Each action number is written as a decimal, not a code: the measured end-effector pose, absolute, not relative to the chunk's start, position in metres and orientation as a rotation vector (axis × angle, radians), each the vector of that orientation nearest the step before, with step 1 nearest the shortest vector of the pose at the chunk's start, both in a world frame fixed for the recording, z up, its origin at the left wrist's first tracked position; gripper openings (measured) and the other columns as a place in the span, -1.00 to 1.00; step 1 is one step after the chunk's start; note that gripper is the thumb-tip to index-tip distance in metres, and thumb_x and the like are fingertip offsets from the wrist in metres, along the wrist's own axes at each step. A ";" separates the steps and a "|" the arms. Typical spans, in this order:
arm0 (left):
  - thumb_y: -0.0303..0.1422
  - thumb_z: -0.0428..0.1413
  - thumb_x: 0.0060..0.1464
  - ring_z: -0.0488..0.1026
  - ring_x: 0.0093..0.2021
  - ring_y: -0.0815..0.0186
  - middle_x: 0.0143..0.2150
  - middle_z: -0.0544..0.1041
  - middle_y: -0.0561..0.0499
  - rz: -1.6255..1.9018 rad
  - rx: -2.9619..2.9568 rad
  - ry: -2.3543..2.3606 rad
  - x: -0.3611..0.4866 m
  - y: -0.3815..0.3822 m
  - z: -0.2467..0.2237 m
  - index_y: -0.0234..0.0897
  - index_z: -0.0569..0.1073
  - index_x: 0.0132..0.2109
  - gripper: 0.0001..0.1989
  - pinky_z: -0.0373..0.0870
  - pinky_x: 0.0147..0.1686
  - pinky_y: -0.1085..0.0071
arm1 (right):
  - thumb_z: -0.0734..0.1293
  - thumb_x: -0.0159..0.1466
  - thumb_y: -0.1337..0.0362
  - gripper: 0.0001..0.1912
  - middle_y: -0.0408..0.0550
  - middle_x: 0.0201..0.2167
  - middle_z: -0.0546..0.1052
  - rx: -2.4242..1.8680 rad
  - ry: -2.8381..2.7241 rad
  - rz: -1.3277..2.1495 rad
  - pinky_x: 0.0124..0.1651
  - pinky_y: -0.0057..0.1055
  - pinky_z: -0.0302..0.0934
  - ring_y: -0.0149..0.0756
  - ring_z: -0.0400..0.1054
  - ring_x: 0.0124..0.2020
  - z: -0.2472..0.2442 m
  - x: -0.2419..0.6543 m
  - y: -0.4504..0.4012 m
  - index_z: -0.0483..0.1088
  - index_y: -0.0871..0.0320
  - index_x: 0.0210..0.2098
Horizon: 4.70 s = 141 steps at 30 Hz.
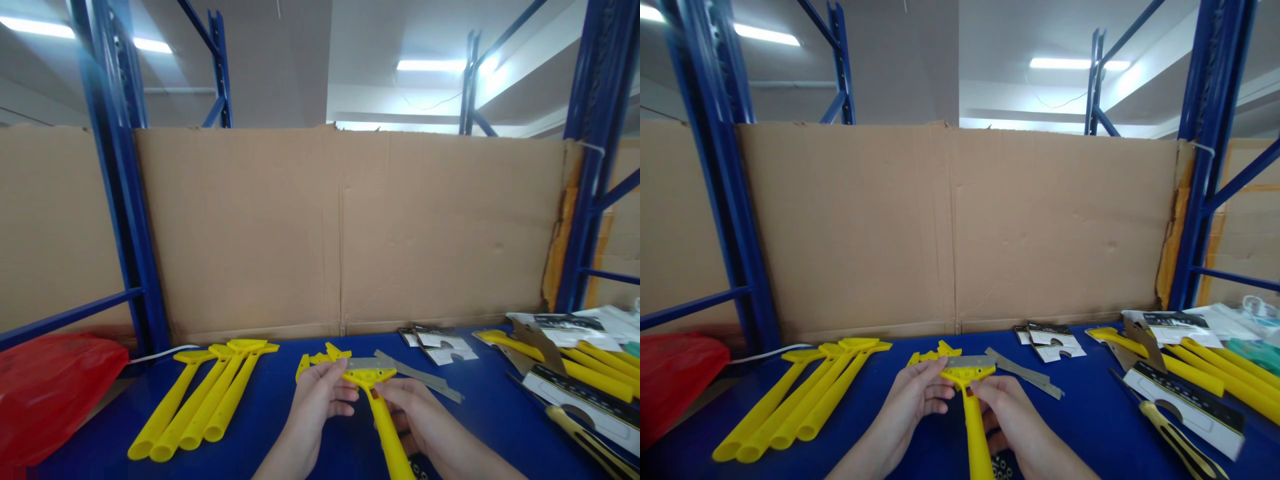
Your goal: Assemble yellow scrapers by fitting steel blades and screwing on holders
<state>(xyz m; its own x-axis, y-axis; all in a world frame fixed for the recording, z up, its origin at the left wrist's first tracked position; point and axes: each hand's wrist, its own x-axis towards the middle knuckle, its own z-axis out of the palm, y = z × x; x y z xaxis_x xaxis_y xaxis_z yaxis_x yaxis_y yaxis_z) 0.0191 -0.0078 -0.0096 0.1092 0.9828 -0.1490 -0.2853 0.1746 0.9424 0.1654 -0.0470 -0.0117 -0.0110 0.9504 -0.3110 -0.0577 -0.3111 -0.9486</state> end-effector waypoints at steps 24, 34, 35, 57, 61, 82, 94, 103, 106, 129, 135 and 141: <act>0.00 -0.09 0.05 0.46 -0.44 0.18 -0.47 0.51 -0.07 1.381 1.545 1.657 -0.023 0.012 -0.007 -0.27 0.42 -0.39 -0.58 0.26 -0.55 0.40 | 0.24 0.23 0.19 -0.82 -0.17 -0.54 0.43 -1.391 -0.919 1.431 -0.60 -0.55 0.16 -0.45 0.33 -0.59 -0.011 0.167 -0.044 0.30 0.18 -0.27; -0.26 -0.07 0.14 0.41 -0.05 0.08 -0.13 0.52 -0.16 0.825 2.305 2.090 -0.030 0.008 -0.013 -0.30 0.45 -0.18 -0.72 0.30 -0.17 0.31 | 0.28 0.18 0.18 -0.82 -0.16 -0.53 0.45 -1.372 -0.893 1.390 -0.58 -0.53 0.18 -0.41 0.35 -0.58 -0.009 0.166 -0.046 0.31 0.15 -0.29; -0.24 -0.04 0.12 0.40 -0.03 0.04 -0.12 0.51 -0.19 0.760 2.318 2.108 -0.030 0.008 -0.014 -0.33 0.46 -0.15 -0.70 0.31 -0.16 0.28 | 0.28 0.17 0.17 -0.81 -0.15 -0.53 0.45 -1.368 -0.894 1.389 -0.58 -0.53 0.18 -0.41 0.35 -0.59 -0.009 0.166 -0.046 0.32 0.15 -0.29; -0.41 0.07 0.01 0.54 -0.13 0.16 -0.18 0.61 -0.14 1.403 1.630 1.432 -0.038 0.017 0.000 -0.36 0.52 -0.09 -0.69 0.40 -0.10 0.36 | 0.30 0.15 0.17 -0.81 -0.17 -0.55 0.43 -1.367 -0.891 1.384 -0.59 -0.52 0.15 -0.41 0.33 -0.61 -0.010 0.166 -0.046 0.33 0.15 -0.30; -0.46 0.18 -0.14 0.49 -0.01 0.24 -0.07 0.58 -0.09 1.554 1.325 1.018 -0.032 0.016 0.003 -0.33 0.47 -0.03 -0.57 0.38 -0.03 0.41 | 0.31 0.14 0.16 -0.82 -0.17 -0.57 0.44 -1.355 -0.903 1.389 -0.59 -0.54 0.14 -0.42 0.32 -0.60 -0.009 0.165 -0.046 0.35 0.15 -0.35; -0.04 0.15 -0.07 0.19 -0.74 0.48 -0.69 0.37 0.18 1.620 1.443 1.133 -0.019 -0.003 0.023 -0.25 0.34 -0.30 -0.63 0.07 -0.74 0.60 | 0.31 0.15 0.15 -0.80 -0.17 -0.55 0.43 -1.346 -0.947 1.445 -0.59 -0.53 0.15 -0.42 0.32 -0.60 -0.014 0.168 -0.043 0.35 0.15 -0.33; -0.10 0.23 -0.18 0.30 -0.62 0.42 -0.56 0.45 0.07 1.344 1.378 0.894 0.002 -0.013 0.020 -0.36 0.42 -0.16 -0.51 0.26 -0.70 0.54 | 0.28 0.18 0.22 -0.87 -0.19 -0.59 0.41 -1.395 -0.920 1.366 -0.58 -0.54 0.14 -0.44 0.31 -0.58 0.003 0.159 -0.057 0.33 0.15 -0.43; -0.14 0.25 -0.22 0.27 -0.64 0.47 -0.64 0.48 0.01 1.326 1.373 1.095 -0.004 -0.010 0.019 -0.39 0.50 -0.34 -0.62 0.13 -0.69 0.60 | 0.26 0.20 0.20 -0.85 -0.18 -0.56 0.42 -1.367 -0.996 1.452 -0.60 -0.55 0.13 -0.44 0.31 -0.61 -0.008 0.163 -0.047 0.33 0.17 -0.34; -0.09 0.27 -0.27 0.21 -0.70 0.49 -0.70 0.42 0.06 1.274 1.319 1.065 -0.003 -0.011 0.019 -0.41 0.50 -0.34 -0.56 0.10 -0.72 0.59 | 0.28 0.17 0.17 -0.82 -0.17 -0.57 0.42 -1.364 -1.010 1.453 -0.61 -0.55 0.13 -0.44 0.31 -0.61 -0.012 0.164 -0.043 0.35 0.17 -0.36; -0.30 0.12 -0.06 0.04 -0.77 0.48 -0.80 0.14 0.27 1.096 1.675 1.407 0.006 -0.009 0.007 -0.37 0.48 -0.21 -0.74 -0.11 -0.69 0.52 | 0.24 0.21 0.30 -0.86 -0.23 -0.63 0.39 -1.417 -0.977 1.345 -0.61 -0.56 0.10 -0.46 0.29 -0.62 0.010 0.153 -0.063 0.36 0.17 -0.46; -0.25 0.16 -0.09 0.27 -0.58 0.38 -0.64 0.28 0.18 1.243 1.956 1.575 0.001 -0.004 0.000 -0.25 0.50 -0.22 -0.75 0.12 -0.52 0.48 | 0.24 0.20 0.29 -0.84 -0.22 -0.63 0.39 -1.377 -1.011 1.350 -0.60 -0.56 0.10 -0.47 0.29 -0.61 0.011 0.155 -0.065 0.38 0.18 -0.48; -0.28 0.18 -0.09 0.39 -0.56 0.37 -0.45 0.48 0.02 1.060 1.548 1.366 0.004 -0.008 0.006 -0.37 0.39 -0.07 -0.59 0.29 -0.59 0.46 | 0.26 0.17 0.27 -0.85 -0.22 -0.64 0.39 -1.360 -1.039 1.361 -0.58 -0.57 0.10 -0.48 0.28 -0.60 0.006 0.156 -0.062 0.37 0.18 -0.48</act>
<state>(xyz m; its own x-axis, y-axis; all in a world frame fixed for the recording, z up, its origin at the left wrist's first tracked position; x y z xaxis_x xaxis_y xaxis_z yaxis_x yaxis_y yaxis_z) 0.0038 -0.0077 0.0056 0.0666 0.9944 0.0815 0.3257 -0.0989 0.9403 0.1564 -0.0620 0.0062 0.0323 0.9743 -0.2228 -0.0420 -0.2214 -0.9743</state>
